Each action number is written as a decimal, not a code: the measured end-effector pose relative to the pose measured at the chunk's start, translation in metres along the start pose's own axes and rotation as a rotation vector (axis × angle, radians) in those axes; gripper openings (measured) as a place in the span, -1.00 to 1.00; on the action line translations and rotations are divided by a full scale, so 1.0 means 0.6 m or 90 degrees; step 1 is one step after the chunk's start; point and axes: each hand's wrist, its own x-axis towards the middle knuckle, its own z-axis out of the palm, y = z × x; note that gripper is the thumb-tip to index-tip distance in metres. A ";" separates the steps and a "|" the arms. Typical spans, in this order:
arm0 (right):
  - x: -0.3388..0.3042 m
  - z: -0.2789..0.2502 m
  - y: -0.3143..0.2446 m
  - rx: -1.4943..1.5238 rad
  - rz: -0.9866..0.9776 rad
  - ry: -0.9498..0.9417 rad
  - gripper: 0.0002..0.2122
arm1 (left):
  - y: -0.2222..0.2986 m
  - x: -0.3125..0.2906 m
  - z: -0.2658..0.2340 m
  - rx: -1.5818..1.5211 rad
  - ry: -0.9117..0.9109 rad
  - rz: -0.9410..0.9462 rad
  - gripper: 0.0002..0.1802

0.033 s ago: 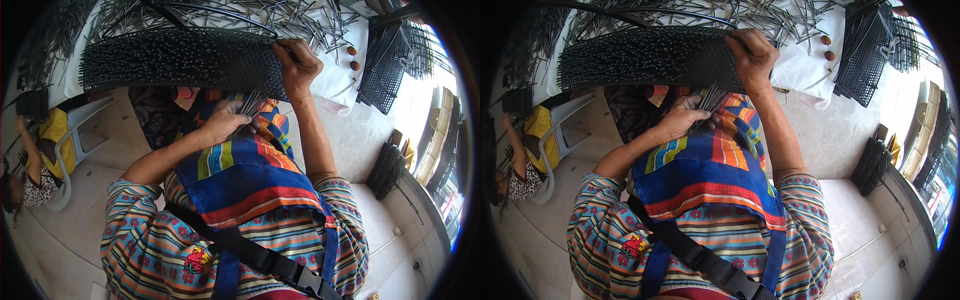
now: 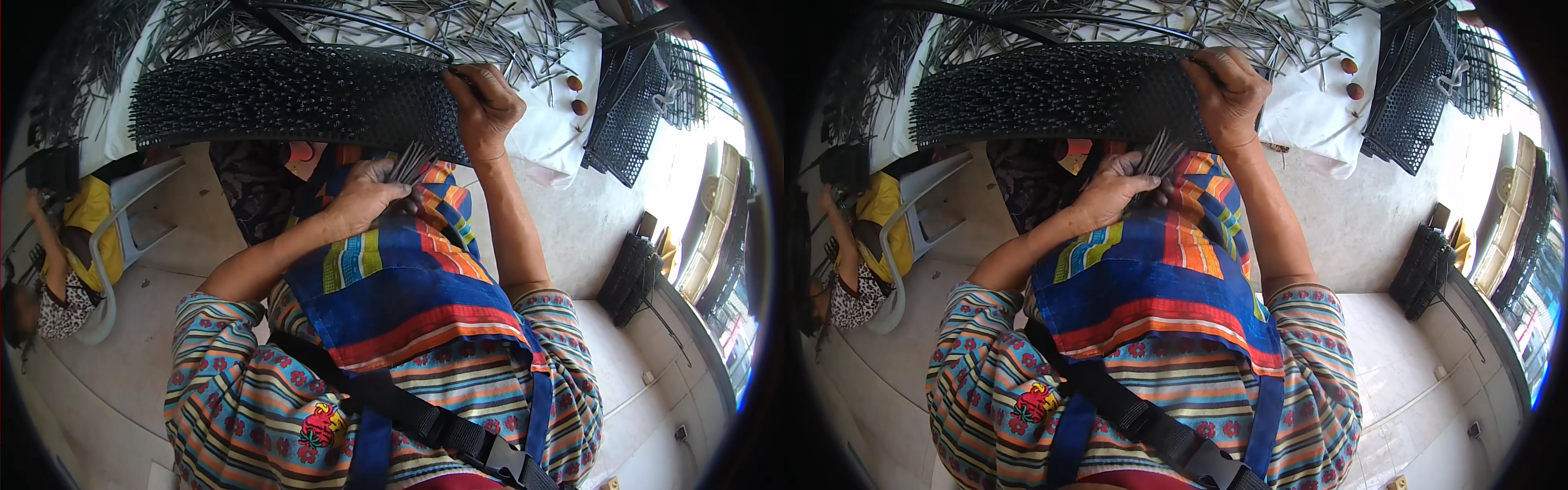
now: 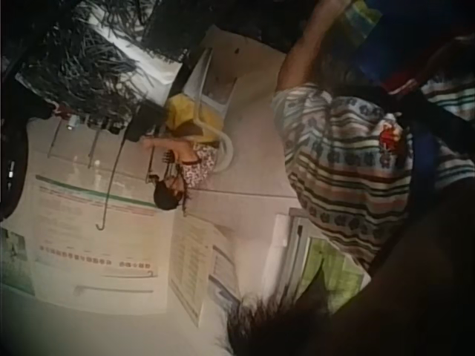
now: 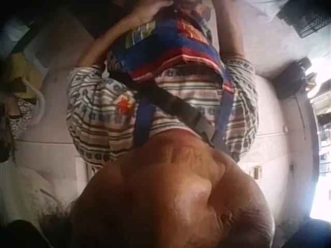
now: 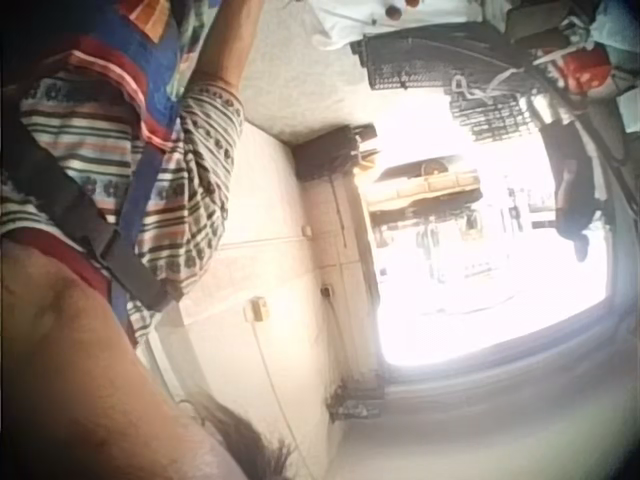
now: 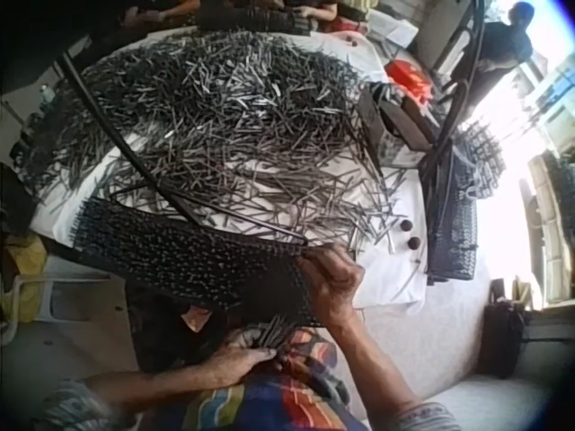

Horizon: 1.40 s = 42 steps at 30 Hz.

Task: Manually inserting thin metal rods or pins into a perforated plastic grid.

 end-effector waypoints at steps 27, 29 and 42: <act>-0.017 -0.048 -0.023 0.292 0.313 0.110 -0.98 | 0.028 0.049 0.038 -0.112 0.180 0.157 -0.81; -0.007 -0.043 -0.010 0.230 0.171 0.120 -0.93 | 0.030 0.049 0.041 -0.085 0.194 0.144 -0.81; -0.008 -0.020 0.023 0.070 0.049 0.035 -0.89 | 0.045 0.049 0.050 -0.087 0.168 0.133 -0.84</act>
